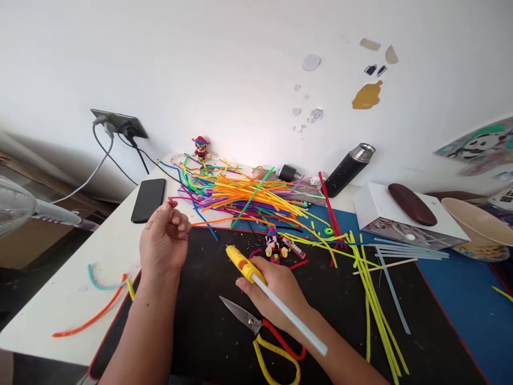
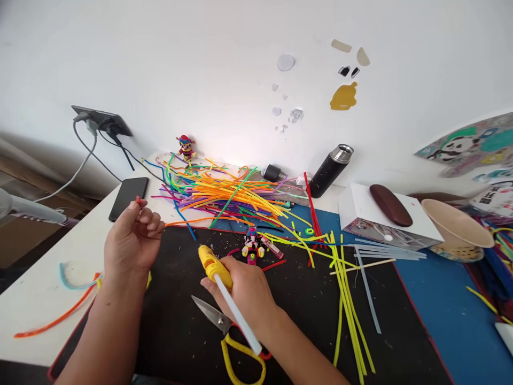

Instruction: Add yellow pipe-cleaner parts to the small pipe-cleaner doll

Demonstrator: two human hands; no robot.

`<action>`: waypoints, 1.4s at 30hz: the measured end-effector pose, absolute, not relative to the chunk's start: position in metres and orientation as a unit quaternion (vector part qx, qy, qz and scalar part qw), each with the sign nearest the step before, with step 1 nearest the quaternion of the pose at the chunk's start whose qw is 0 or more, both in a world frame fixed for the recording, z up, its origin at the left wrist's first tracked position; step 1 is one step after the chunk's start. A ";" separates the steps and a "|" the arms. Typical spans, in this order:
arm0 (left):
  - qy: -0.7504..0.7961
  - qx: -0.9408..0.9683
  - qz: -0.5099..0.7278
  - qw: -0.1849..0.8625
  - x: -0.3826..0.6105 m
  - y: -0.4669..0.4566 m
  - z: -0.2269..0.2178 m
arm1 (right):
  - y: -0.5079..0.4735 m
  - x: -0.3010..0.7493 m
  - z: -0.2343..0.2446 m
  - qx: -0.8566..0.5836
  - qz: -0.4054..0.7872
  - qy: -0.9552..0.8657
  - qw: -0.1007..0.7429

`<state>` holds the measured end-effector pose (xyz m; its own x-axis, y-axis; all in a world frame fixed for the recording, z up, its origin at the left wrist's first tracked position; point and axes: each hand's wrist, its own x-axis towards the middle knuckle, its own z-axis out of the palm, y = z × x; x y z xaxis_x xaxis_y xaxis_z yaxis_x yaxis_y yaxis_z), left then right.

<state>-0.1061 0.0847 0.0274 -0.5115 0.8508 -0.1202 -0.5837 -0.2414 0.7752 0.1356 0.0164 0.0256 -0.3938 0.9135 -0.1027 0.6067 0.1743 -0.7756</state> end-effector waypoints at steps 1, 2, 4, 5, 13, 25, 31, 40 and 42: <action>0.404 0.172 0.773 0.458 -0.107 0.084 0.029 | 0.016 0.131 0.026 -0.520 0.370 -0.745 0.195; 0.405 0.178 0.775 0.451 -0.109 0.082 0.030 | 0.016 0.128 0.026 -0.526 0.351 -0.752 0.189; 0.409 0.188 0.778 0.438 -0.112 0.079 0.035 | 0.015 0.121 0.026 -0.536 0.315 -0.764 0.171; 0.408 0.192 0.779 0.436 -0.113 0.077 0.038 | 0.015 0.118 0.026 -0.541 0.301 -0.769 0.159; 0.393 0.265 0.748 0.464 -0.115 0.051 0.064 | 0.015 0.096 0.024 -0.559 0.257 -0.783 0.090; 0.434 0.305 0.712 0.460 -0.106 0.059 0.050 | 0.034 0.128 0.036 -0.503 0.290 -0.797 0.169; 0.466 0.300 0.702 0.446 -0.106 0.064 0.042 | 0.081 0.209 0.044 -0.622 0.218 -0.711 0.245; 0.496 0.288 0.701 0.424 -0.103 0.072 0.036 | 0.153 0.278 0.022 -0.700 0.107 -0.690 0.149; 0.503 0.288 0.698 0.420 -0.102 0.074 0.034 | 0.165 0.276 0.019 -0.696 0.098 -0.702 0.115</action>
<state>-0.1022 0.0737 0.0342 -0.4815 0.8762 -0.0209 -0.2972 -0.1408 0.9444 0.2763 0.1645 0.0192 -0.0036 0.9997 0.0251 0.9549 0.0109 -0.2968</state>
